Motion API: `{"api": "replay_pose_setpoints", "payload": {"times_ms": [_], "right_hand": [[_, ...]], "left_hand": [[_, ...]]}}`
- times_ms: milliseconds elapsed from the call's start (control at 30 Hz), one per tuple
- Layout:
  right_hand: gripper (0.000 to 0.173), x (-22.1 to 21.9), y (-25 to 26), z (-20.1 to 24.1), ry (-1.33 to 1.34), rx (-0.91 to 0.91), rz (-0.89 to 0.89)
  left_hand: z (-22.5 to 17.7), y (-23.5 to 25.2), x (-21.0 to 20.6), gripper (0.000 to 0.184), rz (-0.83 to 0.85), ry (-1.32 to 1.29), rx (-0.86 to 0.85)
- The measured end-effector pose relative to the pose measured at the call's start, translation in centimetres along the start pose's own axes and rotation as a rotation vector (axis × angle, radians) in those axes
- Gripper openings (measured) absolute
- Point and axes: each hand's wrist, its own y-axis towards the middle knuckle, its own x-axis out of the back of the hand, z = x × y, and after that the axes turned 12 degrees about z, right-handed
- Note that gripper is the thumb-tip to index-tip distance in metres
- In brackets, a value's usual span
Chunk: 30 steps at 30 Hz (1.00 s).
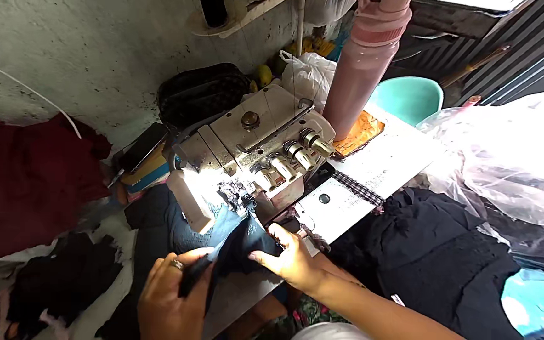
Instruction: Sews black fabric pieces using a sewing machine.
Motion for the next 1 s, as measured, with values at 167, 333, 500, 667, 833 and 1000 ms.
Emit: {"api": "replay_pose_setpoints", "payload": {"times_ms": [167, 333, 500, 667, 833, 1000], "right_hand": [[0.025, 0.9, -2.5, 0.6, 0.161, 0.100, 0.072], [0.015, 1.3, -3.4, 1.1, 0.147, 0.093, 0.037], [0.016, 1.5, -2.4, 1.3, 0.120, 0.056, 0.032], [0.017, 1.9, -1.6, 1.5, 0.161, -0.003, 0.054], [0.011, 2.3, -2.6, 1.8, 0.232, -0.021, 0.070], [0.005, 2.7, -3.7, 2.0, 0.310, -0.045, 0.073]], "left_hand": [[-3.8, -2.3, -7.3, 0.018, 0.037, 0.019, -0.186], [-4.0, -3.3, -10.4, 0.018, -0.017, 0.153, -0.151], [-3.6, -2.4, -10.3, 0.018, -0.027, 0.234, -0.156], [-2.2, -0.9, -9.6, 0.021, -0.029, 0.273, -0.216], [-1.6, -2.5, -9.1, 0.011, -0.071, 0.145, -0.288], [-1.1, -3.8, -9.6, 0.010, -0.172, 0.172, -0.301]]}}
